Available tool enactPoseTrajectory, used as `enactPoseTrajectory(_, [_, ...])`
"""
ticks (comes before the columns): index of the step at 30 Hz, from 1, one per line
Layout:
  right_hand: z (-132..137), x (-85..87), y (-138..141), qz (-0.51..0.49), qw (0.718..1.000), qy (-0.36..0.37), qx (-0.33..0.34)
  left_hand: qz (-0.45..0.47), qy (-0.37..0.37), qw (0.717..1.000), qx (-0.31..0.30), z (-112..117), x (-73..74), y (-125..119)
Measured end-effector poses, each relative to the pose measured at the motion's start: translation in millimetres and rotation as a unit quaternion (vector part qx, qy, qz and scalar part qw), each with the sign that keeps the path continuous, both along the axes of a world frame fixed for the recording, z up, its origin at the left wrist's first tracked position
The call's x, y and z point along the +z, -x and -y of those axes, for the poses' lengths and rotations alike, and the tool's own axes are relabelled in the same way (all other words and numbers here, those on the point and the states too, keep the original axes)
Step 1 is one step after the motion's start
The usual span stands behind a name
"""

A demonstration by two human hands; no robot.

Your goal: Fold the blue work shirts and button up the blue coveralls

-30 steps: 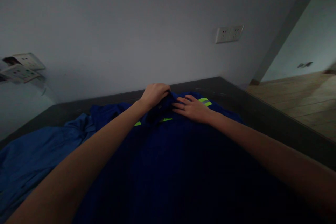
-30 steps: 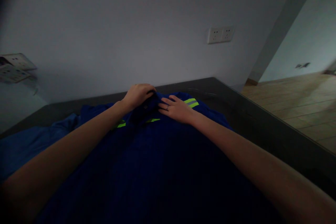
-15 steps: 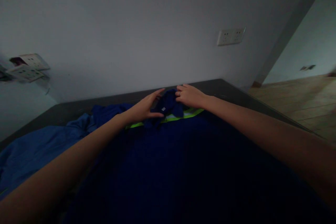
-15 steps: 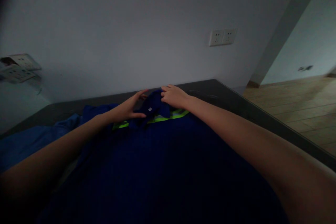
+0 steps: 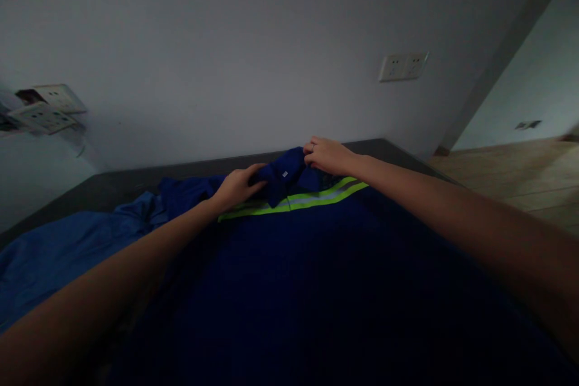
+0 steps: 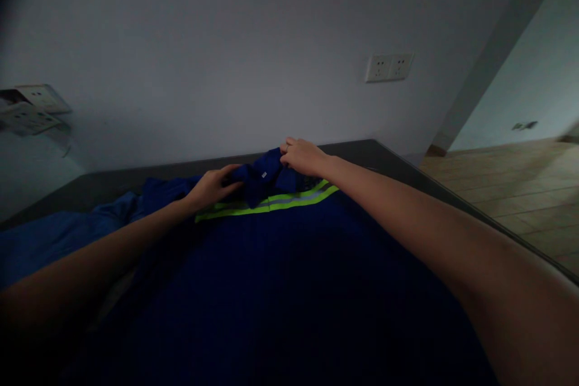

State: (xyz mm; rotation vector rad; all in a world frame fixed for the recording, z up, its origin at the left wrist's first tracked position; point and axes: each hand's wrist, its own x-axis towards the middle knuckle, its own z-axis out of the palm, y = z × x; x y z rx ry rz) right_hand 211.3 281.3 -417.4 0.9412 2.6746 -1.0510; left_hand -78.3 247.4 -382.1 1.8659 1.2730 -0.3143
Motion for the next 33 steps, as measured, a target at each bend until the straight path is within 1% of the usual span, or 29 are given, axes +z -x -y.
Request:
enactPoseTrajectory(1, [-3.1, -5.9, 2.6, 0.009, 1.0, 0.0, -0.016, -0.011, -0.01, 1.0, 0.023, -10.9, -10.0, -0.5])
enactPoseTrajectory(3, [-6.7, -19.0, 11.2, 0.029, 0.998, 0.003, -0.056, -0.034, -0.03, 0.998, 0.046, -30.5, -31.5, -1.0])
enactPoseTrajectory(5, [-5.2, -33.4, 23.4, 0.055, 0.991, 0.018, -0.12, -0.069, -0.037, 0.995, 0.059, -42.0, -51.3, -2.7])
enactPoseTrajectory(6, [-2.0, -40.9, 30.3, 0.071, 0.983, 0.033, -0.164, -0.09, -0.041, 0.993, 0.065, -43.4, -59.1, -4.7])
enactPoseTrajectory(7, [2.6, -48.5, 37.1, 0.086, 0.972, 0.049, -0.212, -0.112, -0.046, 0.99, 0.073, -41.7, -65.2, -7.5])
enactPoseTrajectory(9, [15.6, -63.1, 48.5, 0.102, 0.945, 0.086, -0.297, -0.151, -0.067, 0.983, 0.085, -29.8, -71.9, -14.7])
enactPoseTrajectory(10, [23.3, -69.8, 52.4, 0.098, 0.935, 0.102, -0.325, -0.155, -0.081, 0.981, 0.078, -20.6, -73.0, -18.3])
enactPoseTrajectory(11, [31.1, -75.7, 54.8, 0.087, 0.928, 0.115, -0.343, -0.144, -0.093, 0.984, 0.057, -10.2, -73.3, -21.5])
enactPoseTrajectory(13, [46.2, -85.2, 55.4, 0.066, 0.924, 0.134, -0.352, -0.111, -0.089, 0.99, -0.014, 11.9, -73.4, -24.8])
enactPoseTrajectory(15, [59.7, -91.3, 52.2, 0.063, 0.928, 0.155, -0.334, -0.101, -0.039, 0.991, -0.078, 31.5, -75.7, -23.0])
enactPoseTrajectory(16, [66.0, -93.3, 50.2, 0.066, 0.93, 0.167, -0.32, -0.113, 0.003, 0.99, -0.089, 39.4, -78.1, -20.4])
enactPoseTrajectory(19, [84.2, -95.6, 46.5, 0.072, 0.938, 0.202, -0.272, -0.158, 0.124, 0.977, -0.068, 54.1, -88.9, -9.9])
enactPoseTrajectory(20, [89.9, -95.4, 46.4, 0.073, 0.939, 0.214, -0.259, -0.163, 0.148, 0.974, -0.057, 56.2, -92.4, -7.0])
enactPoseTrajectory(22, [99.1, -93.9, 47.6, 0.079, 0.938, 0.24, -0.237, -0.166, 0.168, 0.971, -0.043, 57.4, -97.6, -4.1])
enactPoseTrajectory(24, [103.1, -91.0, 49.0, 0.082, 0.936, 0.256, -0.228, -0.174, 0.169, 0.969, -0.034, 55.5, -99.6, -4.8])
enactPoseTrajectory(25, [102.6, -89.2, 49.1, 0.077, 0.937, 0.249, -0.232, -0.18, 0.168, 0.969, -0.028, 53.8, -99.5, -5.6])
enactPoseTrajectory(27, [96.5, -85.7, 46.5, 0.07, 0.941, 0.204, -0.262, -0.185, 0.145, 0.972, -0.006, 49.1, -97.9, -5.5])
enactPoseTrajectory(28, [91.8, -84.4, 43.5, 0.076, 0.94, 0.172, -0.285, -0.185, 0.121, 0.975, 0.006, 46.4, -96.6, -3.6])
enactPoseTrajectory(30, [81.6, -83.6, 33.7, 0.123, 0.927, 0.12, -0.333, -0.192, 0.051, 0.98, 0.019, 40.8, -93.5, 5.5])
enactPoseTrajectory(32, [74.2, -85.1, 20.2, 0.2, 0.908, 0.113, -0.35, -0.222, -0.021, 0.975, 0.009, 36.2, -90.3, 19.9])
enactPoseTrajectory(33, [72.5, -86.2, 13.0, 0.233, 0.901, 0.124, -0.344, -0.245, -0.039, 0.969, -0.003, 34.3, -88.6, 27.8])
